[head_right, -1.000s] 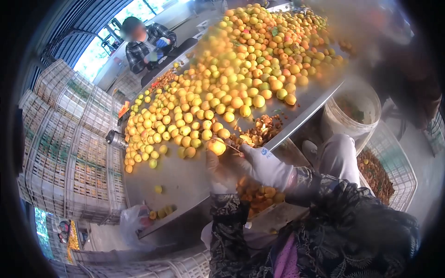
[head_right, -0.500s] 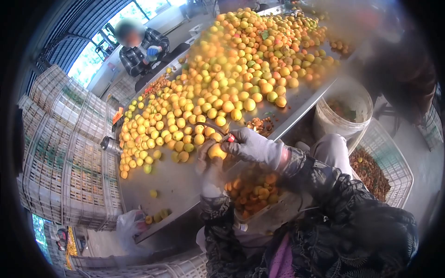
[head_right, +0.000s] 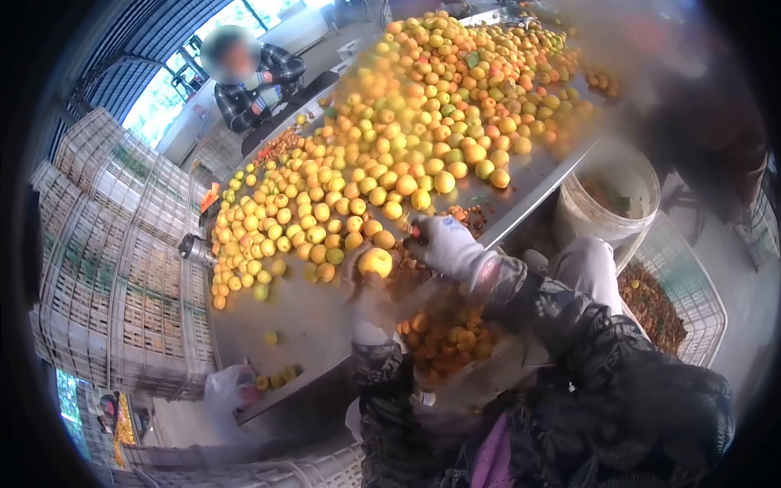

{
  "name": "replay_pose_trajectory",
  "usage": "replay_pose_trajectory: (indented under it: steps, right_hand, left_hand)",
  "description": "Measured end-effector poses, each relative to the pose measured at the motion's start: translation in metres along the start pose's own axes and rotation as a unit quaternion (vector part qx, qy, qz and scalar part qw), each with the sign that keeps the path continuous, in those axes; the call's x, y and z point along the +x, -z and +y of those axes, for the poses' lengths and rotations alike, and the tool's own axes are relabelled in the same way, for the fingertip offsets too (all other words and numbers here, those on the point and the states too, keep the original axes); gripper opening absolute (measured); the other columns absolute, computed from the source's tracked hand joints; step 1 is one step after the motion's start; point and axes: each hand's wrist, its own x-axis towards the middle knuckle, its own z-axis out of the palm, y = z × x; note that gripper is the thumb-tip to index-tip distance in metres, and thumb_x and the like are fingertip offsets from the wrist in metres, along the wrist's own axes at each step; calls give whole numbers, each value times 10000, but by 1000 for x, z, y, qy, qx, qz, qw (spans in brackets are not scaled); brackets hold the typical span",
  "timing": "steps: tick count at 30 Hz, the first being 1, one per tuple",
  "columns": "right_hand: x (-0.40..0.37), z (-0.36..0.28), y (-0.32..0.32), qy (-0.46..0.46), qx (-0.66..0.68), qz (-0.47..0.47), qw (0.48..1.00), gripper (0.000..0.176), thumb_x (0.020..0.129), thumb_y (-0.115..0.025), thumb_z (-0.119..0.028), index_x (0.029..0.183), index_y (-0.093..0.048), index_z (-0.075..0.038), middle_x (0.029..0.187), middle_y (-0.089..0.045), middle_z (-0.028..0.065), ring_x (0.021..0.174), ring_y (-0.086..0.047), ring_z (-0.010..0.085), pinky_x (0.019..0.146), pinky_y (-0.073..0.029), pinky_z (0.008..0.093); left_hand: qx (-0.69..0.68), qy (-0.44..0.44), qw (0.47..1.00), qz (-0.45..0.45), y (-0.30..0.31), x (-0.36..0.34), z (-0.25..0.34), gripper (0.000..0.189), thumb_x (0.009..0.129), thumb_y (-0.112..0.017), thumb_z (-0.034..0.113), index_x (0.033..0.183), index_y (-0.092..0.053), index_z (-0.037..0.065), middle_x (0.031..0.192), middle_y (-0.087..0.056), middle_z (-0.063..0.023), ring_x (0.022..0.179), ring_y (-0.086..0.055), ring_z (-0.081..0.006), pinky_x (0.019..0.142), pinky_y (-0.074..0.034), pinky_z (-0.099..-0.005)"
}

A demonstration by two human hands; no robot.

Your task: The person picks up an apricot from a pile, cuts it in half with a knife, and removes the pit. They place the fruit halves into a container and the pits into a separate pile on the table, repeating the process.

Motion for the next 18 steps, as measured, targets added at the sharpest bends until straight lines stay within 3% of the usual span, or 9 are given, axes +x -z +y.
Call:
replay_pose_trajectory:
  steps: [1,3,5,6,8,9,13,15,18]
  right_hand:
    - [2,2,2,13,30,-12,999,319,892,-653,-262,1044,-592,12,762,-634,168,732,-640,291,682,-489,380]
    - [2,4,8,28,59,-23,998,349,923,-627,-280,1083,-575,25,755,-627,156,713,-628,263,674,-484,375]
    - [-4,-1,12,133,103,-16,986,402,985,-540,-345,1138,-540,27,727,-602,114,665,-568,194,643,-465,354]
    - [-9,-5,13,133,103,-19,986,402,985,-540,-345,1138,-540,27,727,-602,114,665,-568,194,643,-465,354]
    - [-28,-31,27,147,182,-96,967,463,1002,-483,-422,1134,-536,18,703,-577,108,637,-541,196,623,-451,345]
    - [-35,-43,35,122,186,-146,964,456,1002,-483,-385,1169,-531,37,884,-643,230,878,-660,345,752,-494,400]
    - [-47,-42,29,86,97,-177,976,435,1002,-474,-363,1171,-553,30,926,-667,215,900,-663,350,760,-499,397]
    - [-49,-33,17,136,112,-115,978,383,1010,-468,-354,1063,-525,21,752,-586,226,755,-595,445,637,-461,432]
    - [-52,-17,-6,124,71,-71,987,357,1001,-484,-325,1062,-524,25,771,-599,238,803,-608,456,650,-468,449]
  left_hand:
    - [-11,-13,1000,-19,0,1,1,440,924,-653,148,1302,-499,-16,1264,-546,-120,1153,-546,-201,983,-459,-311]
    - [-33,-18,999,-30,5,3,-3,465,928,-652,188,1313,-484,-12,1273,-542,-121,1153,-550,-214,985,-465,-328]
    - [-57,-27,997,-36,5,4,-4,492,933,-651,228,1324,-469,-8,1281,-538,-122,1153,-553,-226,988,-471,-345]
    - [-94,3,995,-31,4,3,-4,506,943,-631,272,1332,-457,0,1279,-538,-121,1150,-556,-240,987,-475,-367]
    - [-130,33,991,-25,6,2,-6,521,954,-610,317,1340,-445,8,1277,-538,-119,1146,-559,-253,986,-479,-388]
    - [-164,56,984,-38,10,2,-10,514,969,-577,342,1341,-441,15,1268,-539,-118,1145,-561,-261,979,-482,-397]
    - [-187,85,976,-69,0,-2,0,483,1001,-500,388,1318,-456,26,1233,-547,-118,1130,-565,-265,942,-498,-405]
    - [-198,77,976,-52,-3,-6,-2,468,1006,-493,380,1309,-459,25,1218,-550,-114,1110,-570,-255,920,-505,-394]
    - [-160,47,986,-24,1,-7,-18,450,1006,-497,370,1289,-469,21,1181,-558,-103,1072,-574,-235,883,-516,-377]
